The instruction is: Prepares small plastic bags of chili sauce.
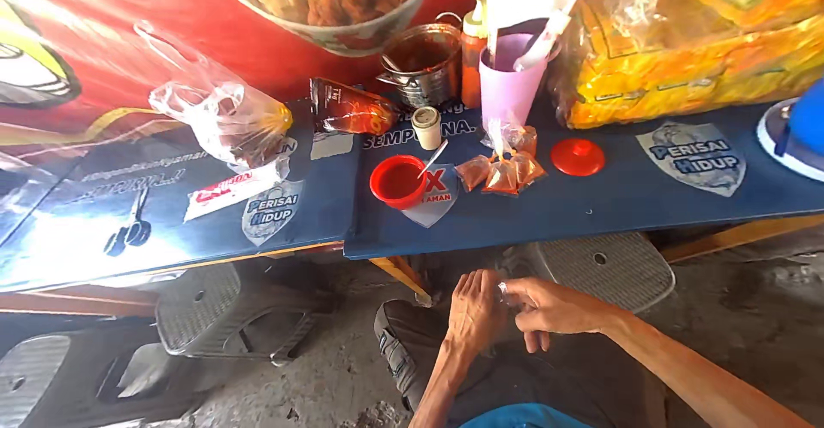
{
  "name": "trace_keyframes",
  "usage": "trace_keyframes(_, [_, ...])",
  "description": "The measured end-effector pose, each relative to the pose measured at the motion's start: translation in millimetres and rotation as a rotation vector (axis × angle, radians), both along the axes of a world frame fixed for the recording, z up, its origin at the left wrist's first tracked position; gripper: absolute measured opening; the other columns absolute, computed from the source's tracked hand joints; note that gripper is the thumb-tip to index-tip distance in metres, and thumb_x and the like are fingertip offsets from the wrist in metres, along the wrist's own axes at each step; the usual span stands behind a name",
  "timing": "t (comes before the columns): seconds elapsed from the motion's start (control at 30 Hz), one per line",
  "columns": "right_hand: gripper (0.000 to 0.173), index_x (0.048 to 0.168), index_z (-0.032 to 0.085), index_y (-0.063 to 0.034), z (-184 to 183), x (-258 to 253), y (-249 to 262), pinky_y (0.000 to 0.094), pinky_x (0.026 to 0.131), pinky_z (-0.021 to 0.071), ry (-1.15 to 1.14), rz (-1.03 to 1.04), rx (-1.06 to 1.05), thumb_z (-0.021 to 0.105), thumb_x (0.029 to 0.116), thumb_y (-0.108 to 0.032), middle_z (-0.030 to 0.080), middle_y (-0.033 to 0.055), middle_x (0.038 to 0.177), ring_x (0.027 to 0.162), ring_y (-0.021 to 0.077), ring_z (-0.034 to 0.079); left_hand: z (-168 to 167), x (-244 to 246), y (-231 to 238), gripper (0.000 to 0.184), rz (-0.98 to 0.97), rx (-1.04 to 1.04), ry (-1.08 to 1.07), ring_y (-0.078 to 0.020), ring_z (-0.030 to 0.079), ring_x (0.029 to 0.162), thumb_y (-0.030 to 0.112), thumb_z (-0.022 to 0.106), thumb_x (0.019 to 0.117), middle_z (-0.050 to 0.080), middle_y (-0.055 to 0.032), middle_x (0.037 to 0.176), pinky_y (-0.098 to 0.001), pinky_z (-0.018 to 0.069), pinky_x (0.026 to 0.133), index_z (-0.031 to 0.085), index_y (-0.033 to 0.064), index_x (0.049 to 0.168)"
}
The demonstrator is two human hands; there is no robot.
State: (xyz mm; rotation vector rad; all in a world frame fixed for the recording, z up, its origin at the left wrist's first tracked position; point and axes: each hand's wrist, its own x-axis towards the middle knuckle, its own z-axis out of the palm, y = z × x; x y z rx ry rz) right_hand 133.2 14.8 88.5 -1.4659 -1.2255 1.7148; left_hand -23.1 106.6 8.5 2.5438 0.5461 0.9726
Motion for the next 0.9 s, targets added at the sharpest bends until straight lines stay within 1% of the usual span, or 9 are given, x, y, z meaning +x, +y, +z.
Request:
trace_keyframes(0.1, [0.044,0.132,0.053,-0.0046,9,-2,10,0.0252,0.055,0.059,0.014,0.011,0.045,0.054,0.0882,0.001,0.071,0.0057,0.108,0.06,0.009,0.066,8,-3,6,0.033,0.068,0.019,-0.041,-0.0272,0.072,0.085,0.017,0.077,0.0746,0.072,-0.0121,0.09,-0.0405,0.0586,0.078,0.07,-0.0003,0.101])
trace_keyframes(0.2, [0.054,0.143,0.046,-0.0024,27,-5,21,0.0244,0.059,0.0595,0.014,0.045,0.143,0.052,0.0896,0.002,0.07,0.0074,0.117,0.069,0.0089,0.07,19,-9,15,0.041,0.172,0.023,-0.088,-0.0302,0.072,0.087,0.016,0.078,0.0691,0.073,-0.0143,0.093,-0.0433,0.0589,0.08,0.07,-0.003,0.104])
trace_keyframes(0.27, [0.051,0.144,0.052,0.0012,41,-8,28,0.0239,0.061,0.0589,-0.06,0.015,0.262,0.054,0.0932,-0.001,0.07,0.0094,0.123,0.073,0.008,0.07,29,-16,24,0.04,0.201,-0.055,-0.125,-0.03,0.073,0.087,0.013,0.079,0.0693,0.074,-0.0154,0.094,-0.0445,0.0597,0.08,0.07,-0.0045,0.104])
trace_keyframes(0.33, [0.036,0.132,0.064,-0.001,54,-10,37,0.0244,0.063,0.0596,-0.138,-0.097,0.422,0.056,0.0977,-0.008,0.072,0.0068,0.119,0.078,0.0076,0.07,39,-27,37,0.04,0.211,-0.202,-0.201,-0.026,0.073,0.088,0.011,0.08,0.0753,0.074,-0.0162,0.095,-0.043,0.0607,0.081,0.068,-0.0071,0.109])
trace_keyframes(0.43, [0.03,0.126,0.067,-0.0024,68,-5,65,0.0249,0.064,0.0578,-0.261,-0.354,0.551,0.059,0.1022,-0.019,0.074,0.0046,0.103,0.078,0.0087,0.07,54,-44,65,0.039,0.224,-0.344,-0.406,-0.0111,0.072,0.086,0.013,0.078,0.0826,0.073,-0.0129,0.095,-0.0288,0.0611,0.08,0.065,-0.0098,0.111])
trace_keyframes(0.63, [0.053,0.144,0.051,-0.0027,61,15,162,0.0327,0.06,0.0515,-0.389,-0.578,0.569,0.061,0.1035,-0.035,0.067,0.011,0.09,0.066,0.0148,0.058,74,-62,115,0.037,0.252,-0.438,-0.613,-0.0032,0.069,0.085,0.015,0.079,0.0826,0.071,-0.0039,0.091,-0.0215,0.0594,0.079,0.064,-0.0072,0.108])
trace_keyframes(0.7, [0.045,0.138,0.057,-0.0057,55,13,185,0.0283,0.055,0.047,-0.334,-0.587,0.544,0.062,0.1036,-0.035,0.066,0.0079,0.086,0.062,0.0112,0.054,75,-63,126,0.035,0.261,-0.458,-0.63,-0.0036,0.069,0.083,0.015,0.079,0.0817,0.071,-0.0027,0.089,-0.0216,0.059,0.078,0.064,-0.0058,0.106])
trace_keyframes(0.77, [0.031,0.12,0.068,-0.0051,51,7,201,0.0269,0.055,0.0453,-0.364,-0.61,0.566,0.06,0.1049,-0.031,0.066,0.0042,0.082,0.061,0.0094,0.054,73,-63,135,0.033,0.277,-0.48,-0.628,-0.0028,0.068,0.08,0.015,0.079,0.0812,0.07,-0.0017,0.087,-0.0209,0.0586,0.076,0.065,-0.0047,0.104])
trace_keyframes(0.9, [0.03,0.109,0.07,-0.0002,46,5,211,0.0451,0.074,0.0559,-0.64,-0.576,0.774,0.054,0.1078,-0.025,0.071,0.0109,0.085,0.075,0.0218,0.068,73,-64,144,0.028,0.276,-0.567,-0.554,-0.0024,0.067,0.074,0.017,0.079,0.082,0.07,0.0003,0.082,-0.0209,0.0577,0.07,0.067,-0.0011,0.1])
